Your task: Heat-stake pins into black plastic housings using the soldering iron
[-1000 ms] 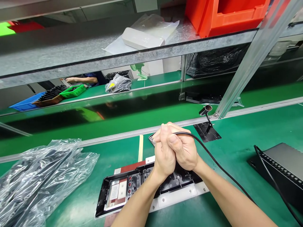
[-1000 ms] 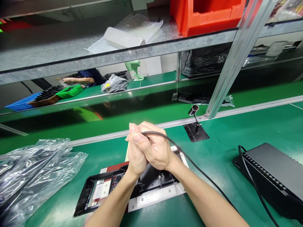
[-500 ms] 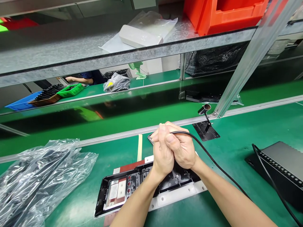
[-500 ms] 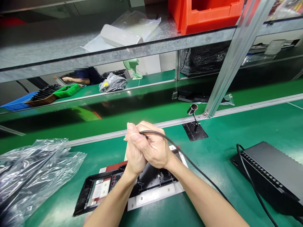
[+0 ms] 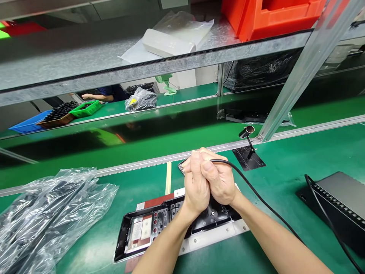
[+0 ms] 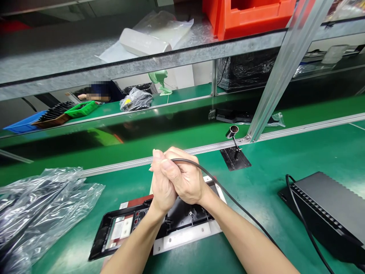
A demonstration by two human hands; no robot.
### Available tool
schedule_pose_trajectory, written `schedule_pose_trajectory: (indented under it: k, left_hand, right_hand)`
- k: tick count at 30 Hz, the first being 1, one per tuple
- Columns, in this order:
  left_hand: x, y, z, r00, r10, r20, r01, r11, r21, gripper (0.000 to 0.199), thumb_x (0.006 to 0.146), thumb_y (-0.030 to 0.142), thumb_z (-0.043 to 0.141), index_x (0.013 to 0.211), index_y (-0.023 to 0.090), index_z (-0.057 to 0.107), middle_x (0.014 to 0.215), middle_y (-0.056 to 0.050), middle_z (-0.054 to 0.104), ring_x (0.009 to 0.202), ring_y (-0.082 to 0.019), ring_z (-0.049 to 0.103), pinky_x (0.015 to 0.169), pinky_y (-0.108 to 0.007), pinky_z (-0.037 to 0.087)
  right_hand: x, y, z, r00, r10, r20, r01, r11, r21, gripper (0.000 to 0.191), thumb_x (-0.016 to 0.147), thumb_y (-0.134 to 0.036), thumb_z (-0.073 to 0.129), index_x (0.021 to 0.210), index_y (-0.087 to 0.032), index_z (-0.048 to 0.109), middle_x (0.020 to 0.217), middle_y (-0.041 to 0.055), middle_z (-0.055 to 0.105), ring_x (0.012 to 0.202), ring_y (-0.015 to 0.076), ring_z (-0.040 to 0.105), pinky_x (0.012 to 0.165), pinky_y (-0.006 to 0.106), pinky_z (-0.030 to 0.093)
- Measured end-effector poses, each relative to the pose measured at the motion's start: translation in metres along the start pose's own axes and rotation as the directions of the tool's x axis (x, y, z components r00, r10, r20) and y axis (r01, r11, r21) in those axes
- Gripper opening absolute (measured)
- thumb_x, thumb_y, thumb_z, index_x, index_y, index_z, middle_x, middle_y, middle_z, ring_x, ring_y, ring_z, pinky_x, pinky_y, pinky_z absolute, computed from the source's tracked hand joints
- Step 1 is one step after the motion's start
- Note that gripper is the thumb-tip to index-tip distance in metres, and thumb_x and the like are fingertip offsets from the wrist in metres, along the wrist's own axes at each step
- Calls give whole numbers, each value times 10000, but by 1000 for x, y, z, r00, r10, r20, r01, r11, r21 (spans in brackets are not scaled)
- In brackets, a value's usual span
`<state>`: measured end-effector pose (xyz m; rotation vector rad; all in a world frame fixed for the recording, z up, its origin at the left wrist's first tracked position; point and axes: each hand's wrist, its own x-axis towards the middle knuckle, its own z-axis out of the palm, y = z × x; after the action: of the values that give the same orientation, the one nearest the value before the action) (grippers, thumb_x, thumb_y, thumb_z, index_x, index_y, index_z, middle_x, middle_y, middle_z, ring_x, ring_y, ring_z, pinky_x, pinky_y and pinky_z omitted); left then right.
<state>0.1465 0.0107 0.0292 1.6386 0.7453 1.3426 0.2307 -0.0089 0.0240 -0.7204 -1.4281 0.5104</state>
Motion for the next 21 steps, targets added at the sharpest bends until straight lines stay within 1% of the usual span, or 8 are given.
schedule_pose_trajectory:
  k: [4,7,9,12,17,19,21]
  left_hand:
    - [-1,-3,-1,1000,-17,14,17,1000,-9,600,1046,671,264,709,230,490,721,-14,543,686,-167,539,702,-338,502]
    - [-1,-2,-1,999,-10,40,11,1000,-29,598,1062,639,255,736,223,535,768,-28,587,741,-173,585,742,-335,517]
    - [-1,-1,-1,999,6,54,-4,999,-48,595,1065,631,260,741,222,546,774,-28,596,744,-170,592,740,-328,519]
    - [-1,1,-1,998,19,59,-16,999,-49,592,1063,636,257,723,226,515,741,-18,556,718,-168,573,728,-329,516]
    - [-2,2,-2,1000,1,20,-1,1000,6,573,1057,640,276,661,244,396,658,9,410,652,-171,484,758,-355,504]
    - [-2,2,-2,1000,0,23,0,1000,14,574,1054,647,271,655,248,374,647,14,390,634,-171,463,757,-363,504]
    - [-2,2,-2,1000,10,18,-10,1000,28,582,1046,667,265,658,249,380,651,9,406,647,-176,483,745,-364,508]
  right_hand:
    - [0,0,-1,1000,30,5,-30,999,-12,486,1065,-472,395,932,-249,806,830,80,682,806,223,635,806,403,546]
    - [0,1,0,1000,26,9,-26,1000,-18,501,1067,-475,379,953,-240,806,871,89,709,827,230,643,798,409,549]
    - [0,0,0,1000,17,6,-17,1000,-6,496,1067,-476,380,960,-243,804,916,90,732,837,229,657,793,406,554]
    - [-1,0,0,1000,12,5,-12,1000,2,494,1069,-470,381,958,-243,806,947,87,743,835,221,668,801,402,550]
    - [-2,0,-2,1000,16,24,-16,1000,-14,514,1075,-445,366,951,-210,806,938,98,743,840,223,664,782,399,548]
    - [-2,0,-2,1000,12,18,-11,1000,-15,510,1075,-449,372,942,-210,802,944,94,745,841,217,667,778,390,552]
    - [-2,1,-2,1000,4,7,-3,1000,-18,497,1074,-447,382,934,-208,795,954,90,747,843,211,670,788,388,554]
